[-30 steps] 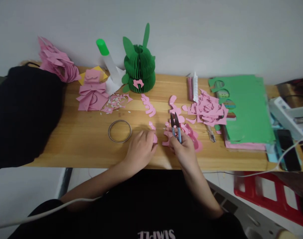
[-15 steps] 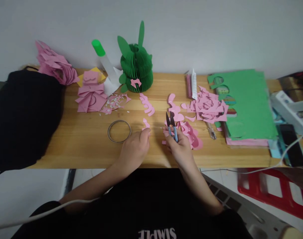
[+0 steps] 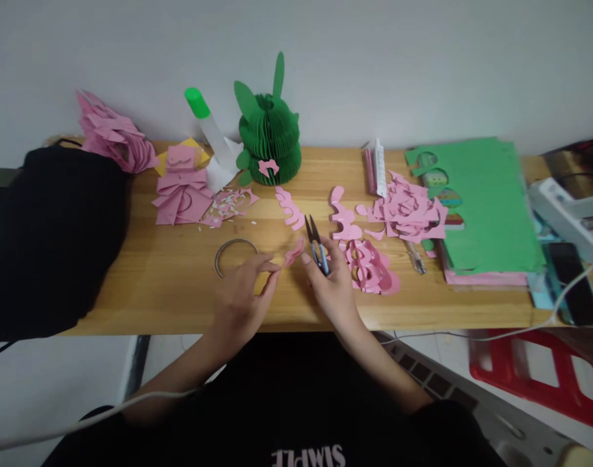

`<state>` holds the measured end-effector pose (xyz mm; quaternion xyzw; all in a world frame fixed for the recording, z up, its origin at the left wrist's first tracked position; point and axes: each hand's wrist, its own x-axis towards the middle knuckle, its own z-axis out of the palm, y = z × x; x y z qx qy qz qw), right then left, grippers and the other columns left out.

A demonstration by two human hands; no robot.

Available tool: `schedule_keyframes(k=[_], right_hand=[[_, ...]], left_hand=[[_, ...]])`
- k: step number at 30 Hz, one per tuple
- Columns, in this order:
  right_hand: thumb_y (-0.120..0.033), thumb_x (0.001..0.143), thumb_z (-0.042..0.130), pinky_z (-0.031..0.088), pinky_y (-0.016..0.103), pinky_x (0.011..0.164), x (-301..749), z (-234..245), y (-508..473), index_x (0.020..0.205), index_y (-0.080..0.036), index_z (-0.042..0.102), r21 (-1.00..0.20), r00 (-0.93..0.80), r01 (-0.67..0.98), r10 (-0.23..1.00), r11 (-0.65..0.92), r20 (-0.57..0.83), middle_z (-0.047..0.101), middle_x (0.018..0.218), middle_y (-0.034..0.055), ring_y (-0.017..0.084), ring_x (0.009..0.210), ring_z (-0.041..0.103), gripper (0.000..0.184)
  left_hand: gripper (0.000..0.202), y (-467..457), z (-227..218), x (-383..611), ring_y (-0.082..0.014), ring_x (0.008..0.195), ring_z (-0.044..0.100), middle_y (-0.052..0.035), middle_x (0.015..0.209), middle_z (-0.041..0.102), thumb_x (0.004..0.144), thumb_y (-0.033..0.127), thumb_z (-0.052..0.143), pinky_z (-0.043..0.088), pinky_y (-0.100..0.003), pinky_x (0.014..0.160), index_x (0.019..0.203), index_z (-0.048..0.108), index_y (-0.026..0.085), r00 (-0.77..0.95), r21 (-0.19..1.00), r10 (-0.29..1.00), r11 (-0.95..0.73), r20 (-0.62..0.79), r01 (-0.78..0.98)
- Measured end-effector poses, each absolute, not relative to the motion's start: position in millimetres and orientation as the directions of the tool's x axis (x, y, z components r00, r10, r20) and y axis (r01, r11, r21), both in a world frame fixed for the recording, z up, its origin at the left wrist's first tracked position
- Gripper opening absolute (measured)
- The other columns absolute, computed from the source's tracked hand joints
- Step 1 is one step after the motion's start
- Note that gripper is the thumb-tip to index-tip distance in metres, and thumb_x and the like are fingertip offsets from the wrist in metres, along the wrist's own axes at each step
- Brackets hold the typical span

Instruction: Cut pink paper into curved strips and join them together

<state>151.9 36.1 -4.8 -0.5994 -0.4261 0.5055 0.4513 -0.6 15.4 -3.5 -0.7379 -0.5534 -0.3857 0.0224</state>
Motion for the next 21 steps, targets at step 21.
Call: schedule_keyframes(k=[21], right_hand=[[-0.028, 0.064, 0.071, 0.039, 0.025, 0.054, 147.0, -9.3, 49.7, 0.112, -0.018, 0.049, -0.946, 0.086, 0.072, 0.947, -0.315, -0.309, 0.047, 0.060, -0.0108, 0.010, 0.052, 0.046, 0.054]], left_hand=[[0.007, 12.8, -16.3, 4.4, -0.0128, 0.059, 0.065, 0.0017, 0.077, 0.074, 0.084, 0.021, 0.067, 0.054, -0.025, 0.056, 0.089, 0.062, 0.023, -0.143, 0.641, 0.855, -0.252, 0.498, 0.725]])
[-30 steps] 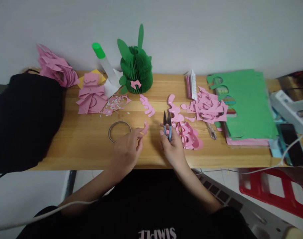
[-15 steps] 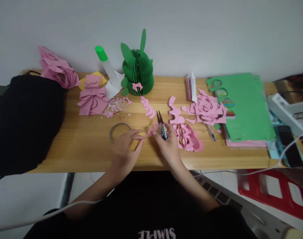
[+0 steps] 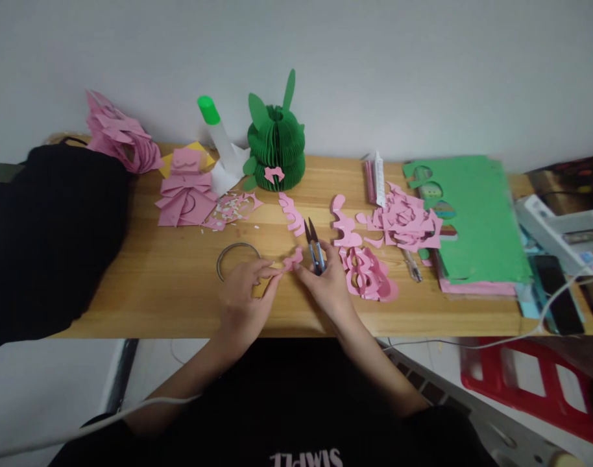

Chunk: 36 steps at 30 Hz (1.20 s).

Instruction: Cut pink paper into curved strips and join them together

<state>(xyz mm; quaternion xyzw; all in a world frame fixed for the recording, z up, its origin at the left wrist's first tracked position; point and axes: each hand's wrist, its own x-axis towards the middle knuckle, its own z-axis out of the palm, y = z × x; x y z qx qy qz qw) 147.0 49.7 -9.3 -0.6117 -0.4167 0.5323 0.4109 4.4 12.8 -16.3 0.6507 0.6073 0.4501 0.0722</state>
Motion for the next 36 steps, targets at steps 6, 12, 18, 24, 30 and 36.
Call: schedule_keyframes(k=[6, 12, 18, 24, 30, 36], right_hand=[[-0.021, 0.063, 0.070, 0.042, 0.030, 0.056, 147.5, -8.6, 52.7, 0.131, -0.014, 0.044, -0.803, 0.089, 0.503, 0.943, -0.320, -0.321, 0.053, 0.057, -0.0081, 0.020, 0.057, 0.058, 0.073], [-0.022, 0.064, 0.069, 0.044, 0.033, 0.056, 150.6, -13.0, 48.8, 0.137, -0.014, 0.042, -0.695, 0.077, 0.681, 0.967, -0.230, -0.244, 0.060, 0.060, -0.0017, 0.026, 0.060, 0.063, 0.078], [-0.026, 0.063, 0.074, 0.044, 0.035, 0.058, 151.4, -8.5, 48.5, 0.137, -0.011, 0.043, -0.682, 0.092, 0.687, 0.961, -0.250, -0.259, 0.055, 0.057, -0.0036, 0.026, 0.059, 0.061, 0.081], [-0.032, 0.071, 0.067, 0.041, 0.032, 0.053, 147.4, -0.8, 44.5, 0.134, -0.009, 0.043, -0.803, 0.098, 0.553, 0.974, -0.222, -0.202, 0.049, 0.052, -0.0075, 0.021, 0.051, 0.055, 0.072], [-0.031, 0.070, 0.067, 0.041, 0.030, 0.053, 145.2, -4.2, 42.2, 0.134, -0.013, 0.040, -0.817, 0.063, 0.533, 0.974, -0.218, -0.219, 0.050, 0.054, -0.0084, 0.020, 0.051, 0.055, 0.072], [-0.023, 0.069, 0.068, 0.041, 0.032, 0.056, 148.3, -8.5, 43.7, 0.139, -0.008, 0.038, -0.715, 0.076, 0.648, 0.956, -0.264, -0.285, 0.047, 0.053, -0.0079, 0.023, 0.055, 0.057, 0.078]], left_hand=[[0.012, 8.5, -20.9, 11.1, -0.0129, 0.064, 0.069, 0.0004, 0.079, 0.075, 0.082, 0.022, 0.068, 0.056, -0.025, 0.059, 0.092, 0.060, 0.021, -0.226, 0.778, 0.912, -0.140, 0.342, 0.612], [0.020, 7.8, -25.0, 11.1, -0.0120, 0.055, 0.066, 0.0022, 0.071, 0.072, 0.079, 0.022, 0.068, 0.053, -0.023, 0.053, 0.095, 0.055, 0.021, -0.327, 0.878, 0.919, -0.041, 0.221, 0.477], [0.024, 10.6, -36.6, -0.5, -0.0137, 0.072, 0.069, 0.0004, 0.080, 0.072, 0.082, 0.016, 0.065, 0.056, -0.028, 0.070, 0.103, 0.055, 0.021, -0.245, 0.784, 0.911, -0.123, 0.333, 0.609], [0.018, 11.5, -37.7, -0.6, -0.0156, 0.073, 0.071, -0.0014, 0.084, 0.073, 0.086, 0.014, 0.058, 0.058, -0.030, 0.072, 0.103, 0.057, 0.021, -0.016, 0.584, 0.877, -0.306, 0.480, 0.752], [0.025, 9.6, -34.7, 11.3, -0.0161, 0.077, 0.069, -0.0031, 0.085, 0.070, 0.085, 0.010, 0.056, 0.058, -0.030, 0.074, 0.108, 0.055, 0.019, 0.006, 0.557, 0.868, -0.324, 0.496, 0.765], [0.034, 9.0, -31.0, 17.8, -0.0096, 0.065, 0.061, -0.0018, 0.088, 0.060, 0.081, 0.007, 0.055, 0.052, -0.018, 0.054, 0.113, 0.051, 0.020, -0.137, 0.730, 0.909, -0.220, 0.394, 0.647]])
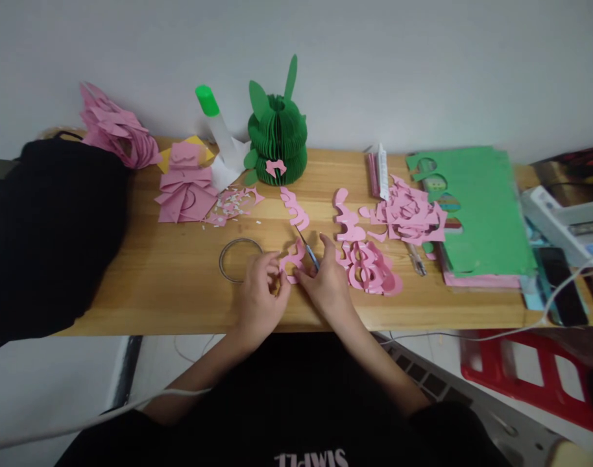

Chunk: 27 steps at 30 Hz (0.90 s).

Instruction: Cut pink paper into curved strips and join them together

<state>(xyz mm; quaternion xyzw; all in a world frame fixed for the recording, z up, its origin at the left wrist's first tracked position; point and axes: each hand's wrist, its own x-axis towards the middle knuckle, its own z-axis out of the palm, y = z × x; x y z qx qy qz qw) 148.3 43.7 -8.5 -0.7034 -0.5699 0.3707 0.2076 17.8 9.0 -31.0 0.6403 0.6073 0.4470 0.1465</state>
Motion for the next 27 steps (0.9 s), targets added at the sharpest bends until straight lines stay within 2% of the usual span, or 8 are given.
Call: schedule_keyframes(k=[4, 8, 11, 13, 18, 21, 23, 27], right_hand=[[-0.021, 0.068, 0.069, 0.040, 0.033, 0.054, 151.3, -8.1, 44.9, 0.140, -0.010, 0.038, -0.710, 0.073, 0.655, 0.956, -0.260, -0.283, 0.048, 0.053, -0.0070, 0.024, 0.055, 0.057, 0.079], [-0.020, 0.065, 0.071, 0.040, 0.033, 0.055, 153.1, -7.0, 47.4, 0.139, -0.010, 0.040, -0.706, 0.078, 0.650, 0.949, -0.280, -0.305, 0.048, 0.054, -0.0072, 0.024, 0.056, 0.058, 0.081], [-0.018, 0.064, 0.070, 0.039, 0.032, 0.053, 154.2, -10.3, 47.5, 0.137, -0.012, 0.042, -0.725, 0.069, 0.639, 0.958, -0.257, -0.278, 0.047, 0.053, -0.0078, 0.023, 0.054, 0.056, 0.078], [-0.018, 0.064, 0.068, 0.038, 0.031, 0.052, 155.3, -13.5, 46.6, 0.136, -0.014, 0.044, -0.749, 0.069, 0.621, 0.968, -0.232, -0.242, 0.047, 0.052, -0.0083, 0.021, 0.051, 0.054, 0.075], [-0.024, 0.065, 0.071, 0.037, 0.029, 0.049, 159.0, -14.2, 45.2, 0.128, -0.017, 0.051, -0.833, 0.112, 0.500, 0.972, -0.236, -0.208, 0.046, 0.053, -0.0087, 0.016, 0.047, 0.048, 0.066], [-0.036, 0.067, 0.070, 0.039, 0.028, 0.051, 159.2, -11.0, 48.1, 0.103, -0.016, 0.062, -0.892, 0.166, 0.345, 0.954, -0.293, -0.250, 0.052, 0.059, -0.0053, 0.013, 0.049, 0.046, 0.042], [-0.041, 0.069, 0.067, 0.040, 0.027, 0.052, 157.2, -10.7, 51.5, 0.084, -0.017, 0.064, -0.905, 0.150, 0.244, 0.936, -0.348, -0.319, 0.054, 0.059, -0.0037, 0.012, 0.050, 0.045, 0.029], [-0.041, 0.072, 0.064, 0.035, 0.025, 0.050, 150.8, -14.5, 57.0, 0.065, -0.018, 0.059, -0.900, 0.052, 0.157, 0.913, -0.407, -0.404, 0.047, 0.052, -0.0057, 0.010, 0.048, 0.040, 0.024]], left_hand=[[0.037, 5.4, -30.7, 13.0, -0.0116, 0.068, 0.062, -0.0026, 0.090, 0.060, 0.079, 0.004, 0.053, 0.052, -0.021, 0.056, 0.113, 0.051, 0.020, -0.084, 0.701, 0.932, -0.204, 0.353, 0.684], [0.037, 6.6, -27.0, 4.3, -0.0232, 0.090, 0.065, -0.0096, 0.101, 0.067, 0.080, 0.005, 0.053, 0.053, -0.037, 0.078, 0.114, 0.057, 0.018, 0.125, 0.429, 0.890, -0.330, 0.439, 0.841], [0.031, 13.1, -22.0, -1.3, -0.0248, 0.105, 0.065, -0.0096, 0.111, 0.071, 0.085, 0.004, 0.050, 0.049, -0.038, 0.088, 0.109, 0.062, 0.018, 0.406, 0.218, 0.783, -0.550, 0.472, 0.806], [0.030, 18.2, -20.4, -3.7, -0.0227, 0.109, 0.066, -0.0091, 0.113, 0.072, 0.087, 0.002, 0.045, 0.049, -0.037, 0.092, 0.108, 0.062, 0.017, 0.531, 0.149, 0.710, -0.652, 0.462, 0.743], [0.031, 25.6, -23.8, -5.5, -0.0239, 0.108, 0.068, -0.0122, 0.110, 0.074, 0.087, 0.002, 0.040, 0.051, -0.040, 0.095, 0.106, 0.063, 0.012, 0.587, 0.114, 0.691, -0.683, 0.422, 0.722], [0.033, 25.8, -26.1, -5.9, -0.0234, 0.106, 0.069, -0.0111, 0.107, 0.075, 0.084, -0.001, 0.039, 0.052, -0.040, 0.097, 0.103, 0.063, 0.012, 0.577, 0.148, 0.701, -0.680, 0.419, 0.718], [0.032, 25.3, -27.0, -6.8, -0.0241, 0.108, 0.068, -0.0100, 0.106, 0.075, 0.083, -0.001, 0.040, 0.052, -0.041, 0.098, 0.101, 0.063, 0.014, 0.566, 0.181, 0.713, -0.674, 0.414, 0.717], [0.031, 24.8, -28.4, -9.8, -0.0255, 0.117, 0.063, -0.0103, 0.116, 0.072, 0.082, 0.003, 0.043, 0.049, -0.045, 0.103, 0.101, 0.063, 0.016, 0.558, 0.221, 0.740, -0.656, 0.376, 0.722]])
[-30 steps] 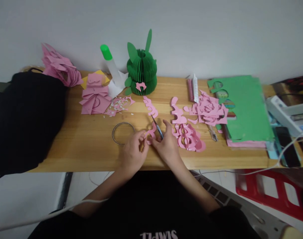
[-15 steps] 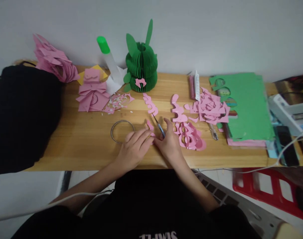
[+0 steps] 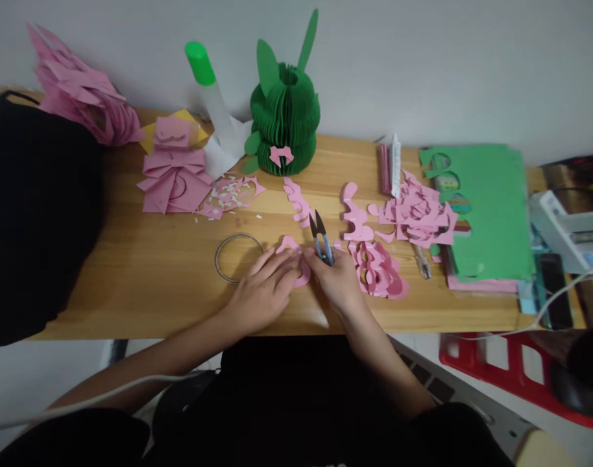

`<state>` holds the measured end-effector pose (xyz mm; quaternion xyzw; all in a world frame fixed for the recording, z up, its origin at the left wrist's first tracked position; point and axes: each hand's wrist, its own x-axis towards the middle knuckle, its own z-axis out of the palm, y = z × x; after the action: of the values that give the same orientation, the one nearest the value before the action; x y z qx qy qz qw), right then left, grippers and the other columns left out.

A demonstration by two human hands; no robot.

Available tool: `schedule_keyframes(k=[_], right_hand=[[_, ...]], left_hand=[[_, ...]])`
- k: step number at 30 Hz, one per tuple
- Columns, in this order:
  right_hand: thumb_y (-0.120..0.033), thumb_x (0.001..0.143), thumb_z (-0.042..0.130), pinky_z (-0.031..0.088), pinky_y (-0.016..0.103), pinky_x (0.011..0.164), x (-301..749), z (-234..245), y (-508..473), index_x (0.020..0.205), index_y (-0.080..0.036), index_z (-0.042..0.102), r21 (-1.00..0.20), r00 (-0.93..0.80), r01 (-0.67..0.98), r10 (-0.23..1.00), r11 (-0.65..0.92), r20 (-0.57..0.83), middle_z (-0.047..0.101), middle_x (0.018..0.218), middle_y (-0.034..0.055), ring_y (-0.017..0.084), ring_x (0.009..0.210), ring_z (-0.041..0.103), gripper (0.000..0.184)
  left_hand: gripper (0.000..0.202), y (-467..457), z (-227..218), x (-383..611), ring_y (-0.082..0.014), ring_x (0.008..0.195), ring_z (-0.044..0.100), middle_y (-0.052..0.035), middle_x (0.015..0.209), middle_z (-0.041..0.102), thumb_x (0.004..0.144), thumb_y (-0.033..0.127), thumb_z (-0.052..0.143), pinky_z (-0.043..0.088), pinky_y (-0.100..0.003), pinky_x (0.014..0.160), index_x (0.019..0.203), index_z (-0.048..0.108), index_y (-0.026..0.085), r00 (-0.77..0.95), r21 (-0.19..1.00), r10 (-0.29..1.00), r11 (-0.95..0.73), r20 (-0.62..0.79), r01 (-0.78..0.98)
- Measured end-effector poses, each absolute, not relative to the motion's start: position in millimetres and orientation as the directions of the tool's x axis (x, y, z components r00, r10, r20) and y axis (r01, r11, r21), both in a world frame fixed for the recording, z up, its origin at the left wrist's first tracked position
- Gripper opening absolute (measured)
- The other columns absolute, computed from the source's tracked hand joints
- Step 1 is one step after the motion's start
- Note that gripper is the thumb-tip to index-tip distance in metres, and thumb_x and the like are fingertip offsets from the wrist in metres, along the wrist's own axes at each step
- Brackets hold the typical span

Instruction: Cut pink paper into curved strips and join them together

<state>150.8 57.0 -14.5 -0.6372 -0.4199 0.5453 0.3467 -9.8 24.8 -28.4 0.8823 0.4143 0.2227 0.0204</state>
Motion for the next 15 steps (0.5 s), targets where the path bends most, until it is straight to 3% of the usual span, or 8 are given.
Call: schedule_keyframes(k=[7, 15], right_hand=[[-0.039, 0.072, 0.065, 0.035, 0.025, 0.051, 146.1, -16.2, 58.6, 0.072, -0.016, 0.066, -0.894, 0.055, 0.102, 0.899, -0.437, -0.434, 0.050, 0.053, -0.0048, 0.012, 0.052, 0.046, 0.023], [-0.040, 0.072, 0.066, 0.036, 0.025, 0.052, 146.1, -16.2, 57.5, 0.070, -0.017, 0.065, -0.885, 0.076, 0.106, 0.891, -0.453, -0.447, 0.047, 0.050, -0.0056, 0.012, 0.053, 0.047, 0.023]], left_hand=[[0.033, 26.4, -30.3, -10.7, -0.0278, 0.122, 0.059, -0.0132, 0.118, 0.071, 0.080, 0.003, 0.045, 0.046, -0.050, 0.105, 0.104, 0.065, 0.014, 0.524, 0.343, 0.770, -0.634, 0.363, 0.693], [0.027, 27.1, -30.8, -10.5, -0.0264, 0.119, 0.060, -0.0102, 0.113, 0.072, 0.082, 0.004, 0.045, 0.045, -0.047, 0.107, 0.097, 0.064, 0.014, 0.509, 0.362, 0.778, -0.625, 0.369, 0.692]])
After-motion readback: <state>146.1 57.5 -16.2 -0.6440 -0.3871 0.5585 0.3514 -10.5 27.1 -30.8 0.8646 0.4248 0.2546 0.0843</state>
